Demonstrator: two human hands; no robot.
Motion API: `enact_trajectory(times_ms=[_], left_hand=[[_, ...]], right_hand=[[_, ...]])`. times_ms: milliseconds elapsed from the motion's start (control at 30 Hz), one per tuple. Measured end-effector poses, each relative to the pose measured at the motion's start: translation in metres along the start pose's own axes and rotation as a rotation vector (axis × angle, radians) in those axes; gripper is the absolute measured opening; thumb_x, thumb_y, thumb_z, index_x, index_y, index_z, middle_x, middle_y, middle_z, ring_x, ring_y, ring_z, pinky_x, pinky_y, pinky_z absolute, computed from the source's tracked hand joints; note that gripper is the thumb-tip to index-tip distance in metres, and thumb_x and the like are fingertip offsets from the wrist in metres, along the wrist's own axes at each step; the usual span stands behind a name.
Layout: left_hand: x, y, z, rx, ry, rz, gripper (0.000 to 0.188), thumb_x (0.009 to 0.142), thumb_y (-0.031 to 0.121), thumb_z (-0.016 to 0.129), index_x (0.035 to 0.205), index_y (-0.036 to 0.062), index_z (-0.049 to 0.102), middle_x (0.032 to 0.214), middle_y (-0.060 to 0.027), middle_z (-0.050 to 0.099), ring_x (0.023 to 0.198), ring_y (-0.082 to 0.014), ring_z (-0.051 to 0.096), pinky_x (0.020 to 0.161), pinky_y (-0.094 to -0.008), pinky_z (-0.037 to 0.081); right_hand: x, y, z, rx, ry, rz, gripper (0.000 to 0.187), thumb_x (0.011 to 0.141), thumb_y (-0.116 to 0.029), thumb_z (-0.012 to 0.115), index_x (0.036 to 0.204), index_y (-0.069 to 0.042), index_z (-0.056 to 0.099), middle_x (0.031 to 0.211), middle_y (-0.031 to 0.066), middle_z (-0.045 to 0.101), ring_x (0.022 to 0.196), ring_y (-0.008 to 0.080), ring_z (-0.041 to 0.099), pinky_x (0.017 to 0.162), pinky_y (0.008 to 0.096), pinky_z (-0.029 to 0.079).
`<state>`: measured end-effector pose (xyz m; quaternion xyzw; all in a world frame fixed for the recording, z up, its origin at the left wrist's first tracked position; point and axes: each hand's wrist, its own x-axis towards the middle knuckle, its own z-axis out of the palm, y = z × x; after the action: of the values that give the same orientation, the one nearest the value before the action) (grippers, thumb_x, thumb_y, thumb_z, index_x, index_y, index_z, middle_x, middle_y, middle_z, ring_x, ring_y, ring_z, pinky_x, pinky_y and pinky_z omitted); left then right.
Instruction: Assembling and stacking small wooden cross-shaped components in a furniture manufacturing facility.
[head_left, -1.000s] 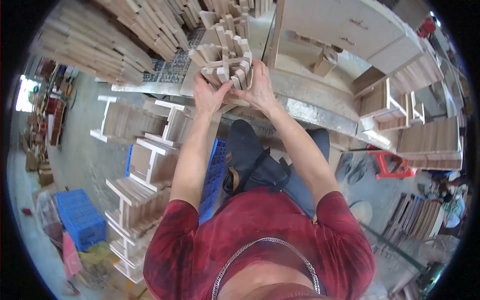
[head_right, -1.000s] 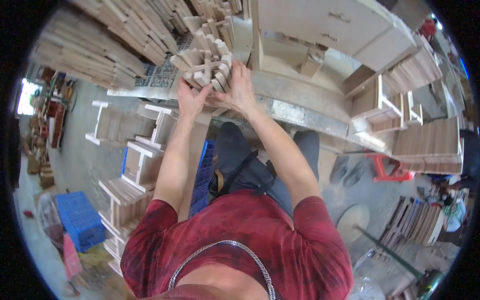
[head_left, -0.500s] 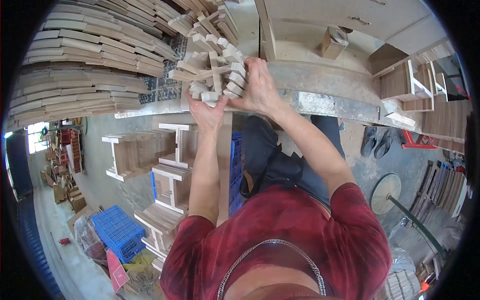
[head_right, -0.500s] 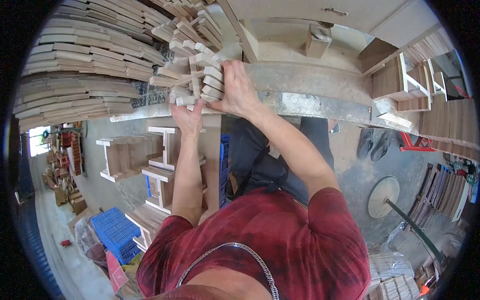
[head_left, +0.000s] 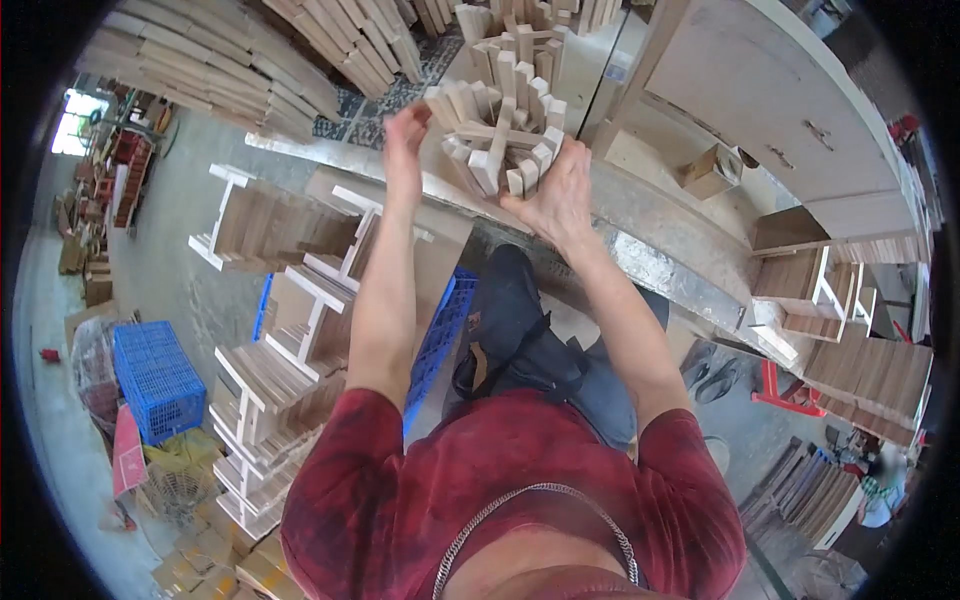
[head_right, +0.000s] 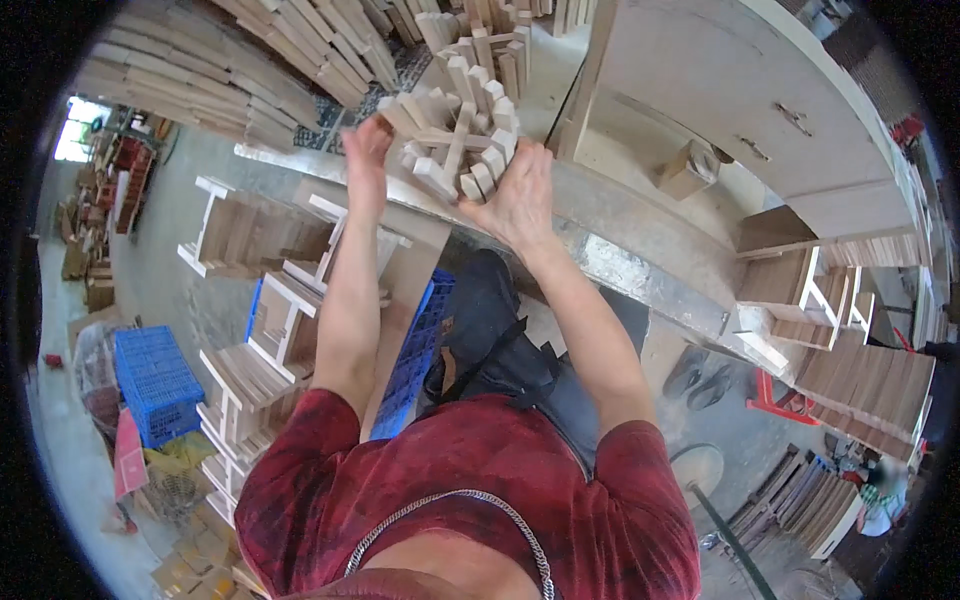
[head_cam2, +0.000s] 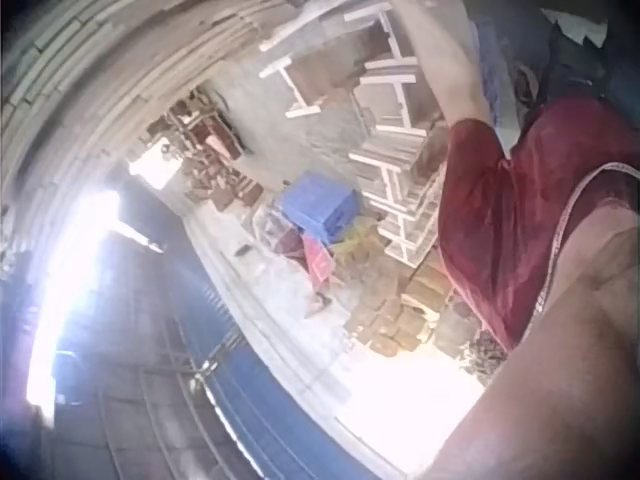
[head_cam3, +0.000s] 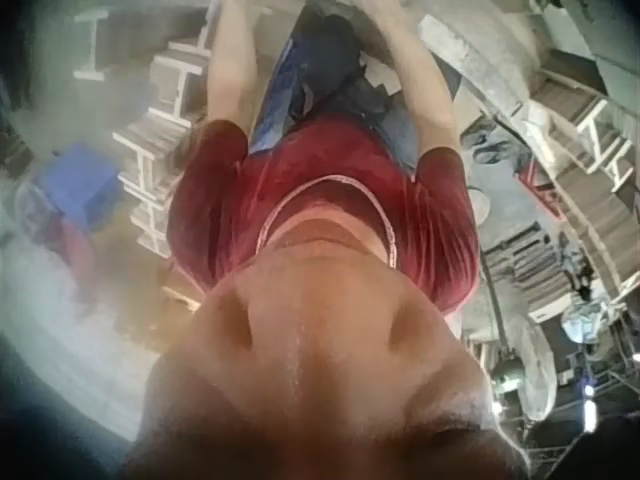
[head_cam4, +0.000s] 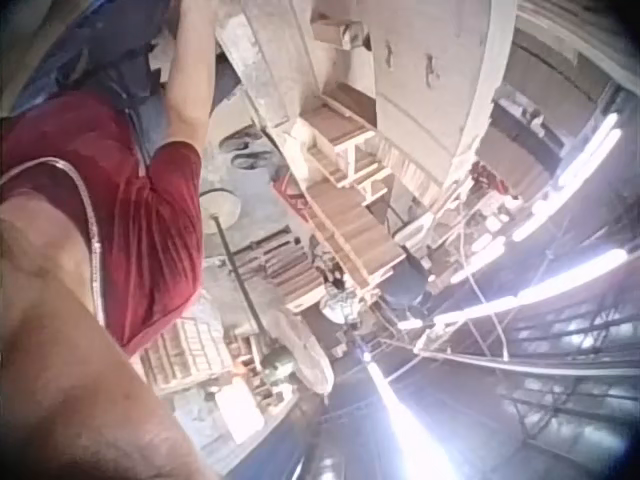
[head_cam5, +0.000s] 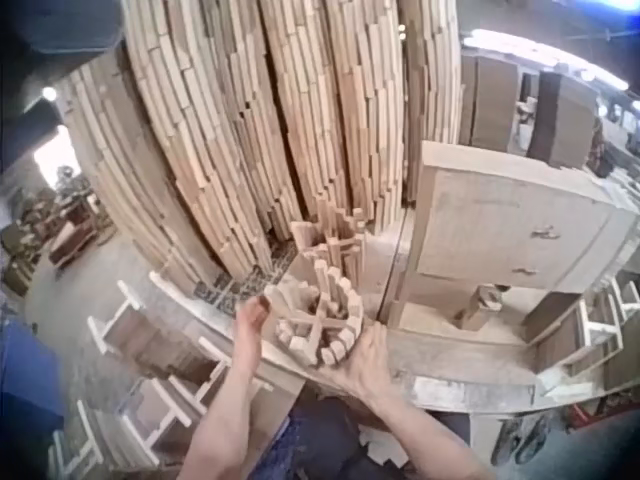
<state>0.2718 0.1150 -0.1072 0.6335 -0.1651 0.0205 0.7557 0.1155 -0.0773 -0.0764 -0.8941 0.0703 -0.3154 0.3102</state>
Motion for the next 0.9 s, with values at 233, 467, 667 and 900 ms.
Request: enact_trajectory(times_ms=[233,467,667,900], left_hand=[[0.069,0.009,0.046,-0.476,-0.548,-0.565,0.096,0.097,0.077,0.023,0.128,-0.0068,0.060,0.115,-0.0124,0.070,0.111,-0.0232,0.065,0.102,-0.0358,0.048],[0.060,0.018,0.058,-0.634,-0.604,-0.558,0.103,0.092,0.083,0.022,0.128,-0.0070,0.058,0.116,-0.0129,0.068,0.110,-0.0238,0.065,0.101,-0.0374,0.049],[0.073,-0.005,0.051,-0.713,-0.672,-0.556,0.093,0.096,0.077,0.026,0.128,-0.0046,0.056,0.116,-0.0127,0.067,0.107,-0.0244,0.065,0.099,-0.0378,0.050],[0.073,-0.014,0.059,-0.870,-0.674,-0.683,0.077,0.100,0.067,0.036,0.124,-0.0023,0.058,0.112,-0.0132,0.068,0.102,-0.0257,0.067,0.093,-0.0404,0.054]], right_hand=[[0.001,-0.003,-0.003,-0.035,-0.024,0.032,0.091,0.054,-0.031,0.091,0.117,0.008,0.038,0.110,0.0250,0.049,0.105,0.0427,0.051,0.092,0.0487,0.046],[0.006,0.001,-0.010,-0.029,-0.083,0.080,0.092,0.054,-0.033,0.093,0.115,0.009,0.038,0.111,0.0252,0.050,0.105,0.0420,0.053,0.091,0.0474,0.048],[0.007,-0.008,-0.009,-0.042,-0.093,0.133,0.090,0.056,-0.027,0.091,0.120,0.009,0.040,0.106,0.0233,0.052,0.104,0.0421,0.053,0.091,0.0478,0.048],[0.001,-0.003,-0.020,0.017,-0.065,0.076,0.094,0.055,-0.032,0.096,0.121,0.008,0.042,0.109,0.0242,0.053,0.107,0.0423,0.053,0.092,0.0483,0.047]])
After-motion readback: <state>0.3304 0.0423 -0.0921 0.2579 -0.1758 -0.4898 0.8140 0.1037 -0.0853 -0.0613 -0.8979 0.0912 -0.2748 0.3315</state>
